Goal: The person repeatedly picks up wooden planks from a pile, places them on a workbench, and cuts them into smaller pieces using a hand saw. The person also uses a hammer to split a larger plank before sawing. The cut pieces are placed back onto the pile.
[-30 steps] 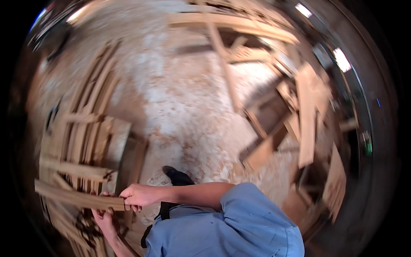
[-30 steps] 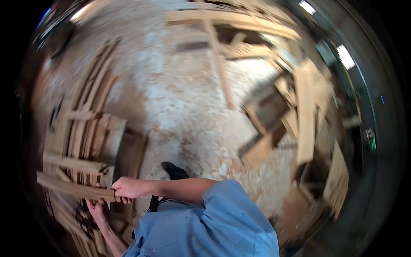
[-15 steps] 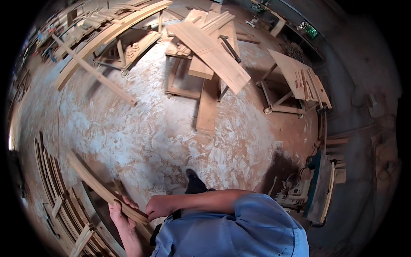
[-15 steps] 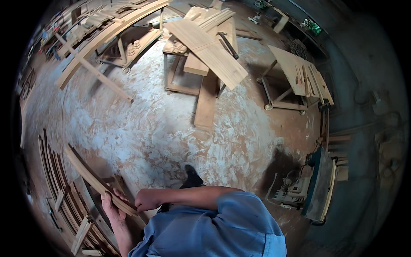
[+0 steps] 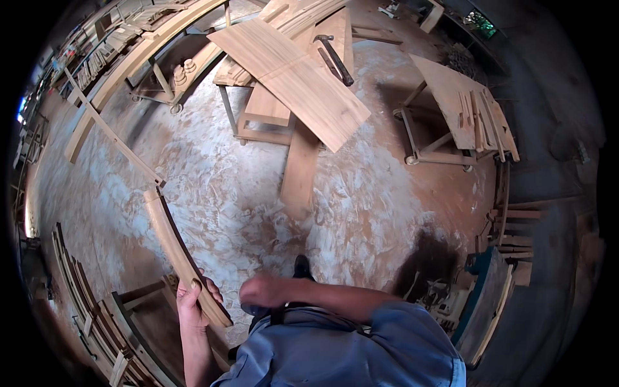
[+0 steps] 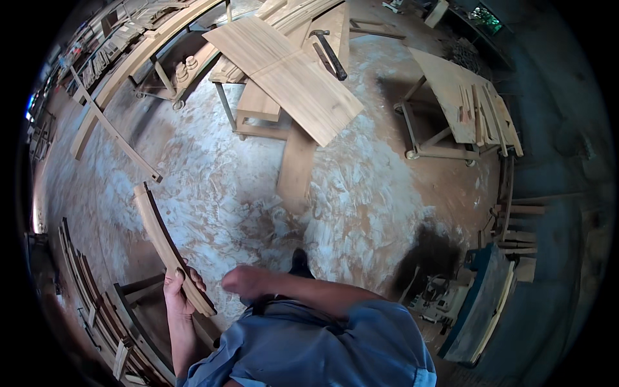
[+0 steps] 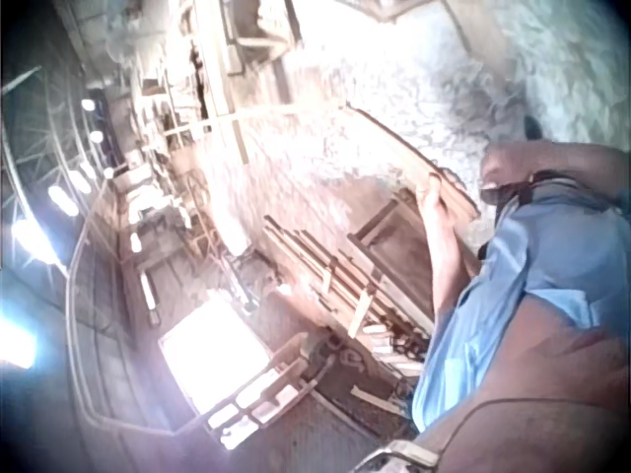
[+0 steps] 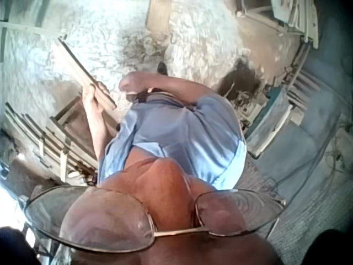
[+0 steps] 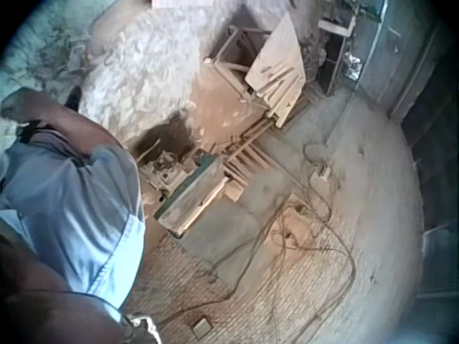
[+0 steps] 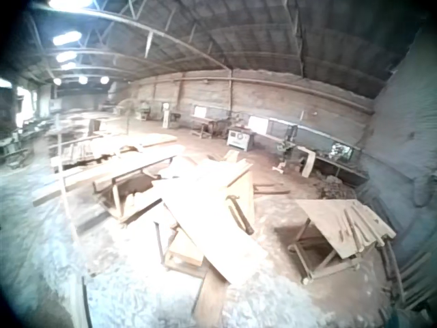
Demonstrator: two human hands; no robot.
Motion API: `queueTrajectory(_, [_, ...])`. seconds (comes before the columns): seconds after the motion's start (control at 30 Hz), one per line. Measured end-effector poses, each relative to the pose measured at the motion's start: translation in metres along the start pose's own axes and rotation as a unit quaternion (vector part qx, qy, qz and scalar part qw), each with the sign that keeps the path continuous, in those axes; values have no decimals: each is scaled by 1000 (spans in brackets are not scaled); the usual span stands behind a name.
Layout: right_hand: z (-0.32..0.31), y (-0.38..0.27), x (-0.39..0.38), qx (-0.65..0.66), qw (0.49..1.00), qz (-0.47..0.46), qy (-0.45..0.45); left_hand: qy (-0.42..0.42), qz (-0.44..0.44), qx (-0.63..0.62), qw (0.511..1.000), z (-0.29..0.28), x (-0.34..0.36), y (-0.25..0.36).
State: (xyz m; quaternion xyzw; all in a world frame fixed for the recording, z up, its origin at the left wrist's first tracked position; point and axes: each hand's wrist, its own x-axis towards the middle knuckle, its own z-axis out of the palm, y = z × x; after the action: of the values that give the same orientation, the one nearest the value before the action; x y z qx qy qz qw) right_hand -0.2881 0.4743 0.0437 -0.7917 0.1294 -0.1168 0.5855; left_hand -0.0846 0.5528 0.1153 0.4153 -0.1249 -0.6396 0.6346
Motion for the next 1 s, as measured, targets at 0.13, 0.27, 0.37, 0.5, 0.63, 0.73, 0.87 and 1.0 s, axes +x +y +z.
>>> queueTrajectory(0.13, [-108,42,-38,-248,947,143,142,59,34,81,994,21,21,-2])
queueTrajectory(0.27, [-237,76,-85,-395,882,149,208,102,27,114,988,28,44,-7])
queueTrajectory(0.37, [-280,104,-118,-171,836,260,451,98,2,125,987,37,84,-15])
queueTrajectory(0.5, [-337,164,-144,141,727,373,559,57,-31,138,988,68,161,-40])
queueTrajectory(0.63, [-384,210,-150,332,656,363,573,0,-79,141,987,130,246,-78])
queueTrajectory(0.73, [-418,248,-142,429,626,329,562,-20,-101,138,985,158,313,-127])
queueTrajectory(0.87, [-434,317,-138,485,619,319,529,29,-180,94,979,203,375,-180])
queueTrajectory(1.0, [-422,250,-98,582,544,257,547,107,-191,71,973,230,403,-191])
